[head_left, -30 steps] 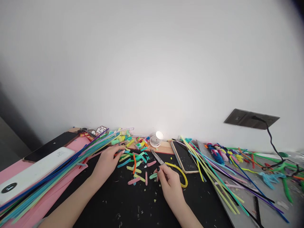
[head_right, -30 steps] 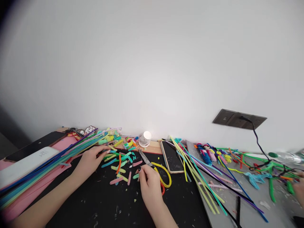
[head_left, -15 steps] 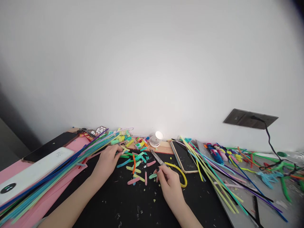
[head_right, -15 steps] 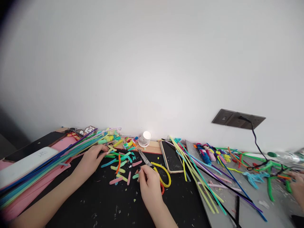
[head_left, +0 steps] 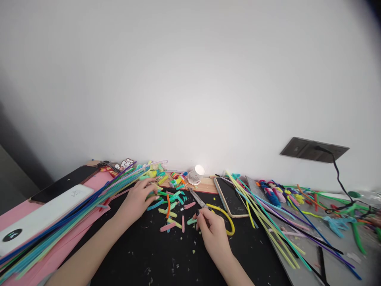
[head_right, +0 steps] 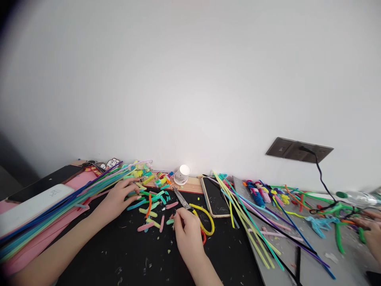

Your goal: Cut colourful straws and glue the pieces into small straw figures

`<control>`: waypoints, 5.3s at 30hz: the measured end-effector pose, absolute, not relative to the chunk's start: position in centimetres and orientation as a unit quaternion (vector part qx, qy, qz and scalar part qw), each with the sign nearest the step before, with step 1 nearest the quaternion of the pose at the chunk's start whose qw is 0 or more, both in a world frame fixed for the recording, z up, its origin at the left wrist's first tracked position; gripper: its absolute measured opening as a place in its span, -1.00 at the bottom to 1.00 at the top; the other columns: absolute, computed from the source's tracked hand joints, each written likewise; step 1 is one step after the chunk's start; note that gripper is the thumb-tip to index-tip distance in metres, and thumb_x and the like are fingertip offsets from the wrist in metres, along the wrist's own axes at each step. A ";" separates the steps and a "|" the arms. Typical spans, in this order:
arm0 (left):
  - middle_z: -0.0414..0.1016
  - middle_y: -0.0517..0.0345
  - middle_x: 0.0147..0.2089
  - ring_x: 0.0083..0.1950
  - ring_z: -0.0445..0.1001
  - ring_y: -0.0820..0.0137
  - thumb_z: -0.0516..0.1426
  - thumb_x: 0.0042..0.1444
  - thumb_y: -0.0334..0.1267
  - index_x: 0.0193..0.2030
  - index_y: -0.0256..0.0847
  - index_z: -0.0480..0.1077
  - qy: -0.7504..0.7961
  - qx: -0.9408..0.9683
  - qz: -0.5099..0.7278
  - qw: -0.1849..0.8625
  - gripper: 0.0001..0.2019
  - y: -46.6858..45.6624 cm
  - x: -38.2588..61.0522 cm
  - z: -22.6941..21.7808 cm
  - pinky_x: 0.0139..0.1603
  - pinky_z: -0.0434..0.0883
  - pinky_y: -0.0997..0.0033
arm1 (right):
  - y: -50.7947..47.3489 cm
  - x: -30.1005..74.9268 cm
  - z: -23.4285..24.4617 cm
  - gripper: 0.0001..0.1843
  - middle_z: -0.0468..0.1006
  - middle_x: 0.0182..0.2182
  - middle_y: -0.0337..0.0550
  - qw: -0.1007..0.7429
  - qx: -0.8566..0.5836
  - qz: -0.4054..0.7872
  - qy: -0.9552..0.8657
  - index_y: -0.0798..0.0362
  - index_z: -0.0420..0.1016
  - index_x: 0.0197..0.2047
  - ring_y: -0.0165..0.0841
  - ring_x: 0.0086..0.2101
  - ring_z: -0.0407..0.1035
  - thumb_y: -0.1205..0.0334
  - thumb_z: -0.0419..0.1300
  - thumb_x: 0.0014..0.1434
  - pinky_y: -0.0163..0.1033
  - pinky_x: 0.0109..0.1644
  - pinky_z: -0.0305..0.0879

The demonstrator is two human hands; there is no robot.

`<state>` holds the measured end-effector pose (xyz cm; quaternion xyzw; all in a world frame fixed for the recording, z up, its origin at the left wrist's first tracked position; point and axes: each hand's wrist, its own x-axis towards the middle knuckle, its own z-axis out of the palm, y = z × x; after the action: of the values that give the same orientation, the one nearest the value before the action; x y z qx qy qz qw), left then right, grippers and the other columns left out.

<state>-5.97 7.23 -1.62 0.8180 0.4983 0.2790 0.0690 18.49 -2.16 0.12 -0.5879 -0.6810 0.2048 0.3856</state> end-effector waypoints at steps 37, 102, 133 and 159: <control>0.38 0.26 -0.40 -0.33 0.33 0.46 -0.06 0.22 -0.31 -0.40 -0.20 0.36 0.367 0.824 0.239 0.359 -0.76 1.6 -0.2 1.8 -0.28 0.24 0.54 | -1.7 17.7 -0.7 -0.79 0.35 -0.61 -0.28 0.400 -0.554 0.320 -0.656 0.07 0.28 -0.51 -0.43 -0.56 0.24 0.30 0.02 0.16 -0.37 -0.50 0.09; 0.50 0.01 -0.18 -0.21 0.47 0.23 -0.06 0.09 -0.27 -0.08 -0.19 0.39 0.554 0.763 0.297 0.149 -0.68 8.0 -5.8 -2.0 -0.21 0.41 0.31 | -2.3 18.0 0.3 -0.64 0.33 -0.69 -0.30 0.382 -0.564 0.276 -0.678 0.08 0.34 -0.49 -0.45 -0.62 0.21 0.20 -0.12 0.25 -0.37 -0.49 0.07; 0.47 0.07 -0.30 -0.24 0.40 0.24 -0.08 0.14 -0.29 -0.26 -0.17 0.35 0.530 0.816 0.211 0.092 -0.80 6.1 -6.0 0.0 -0.25 0.30 0.34 | -2.3 18.0 0.3 -0.64 0.33 -0.69 -0.30 0.368 -0.570 0.268 -0.684 0.09 0.31 -0.52 -0.45 -0.61 0.23 0.24 -0.12 0.25 -0.39 -0.48 0.08; 0.50 -0.04 -0.09 -0.08 0.44 0.20 -0.15 0.17 -0.32 -0.10 -0.26 0.43 0.521 0.808 0.273 0.040 -0.64 7.2 -6.0 -1.8 -0.08 0.37 0.27 | -2.2 18.1 0.0 -0.64 0.32 -0.69 -0.30 0.369 -0.569 0.269 -0.683 0.10 0.33 -0.51 -0.46 -0.61 0.23 0.23 -0.12 0.26 -0.39 -0.49 0.08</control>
<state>-6.00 7.19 -1.76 0.8078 0.5211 0.2727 0.0396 18.15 -2.22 0.00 -0.5695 -0.6833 0.2694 0.3692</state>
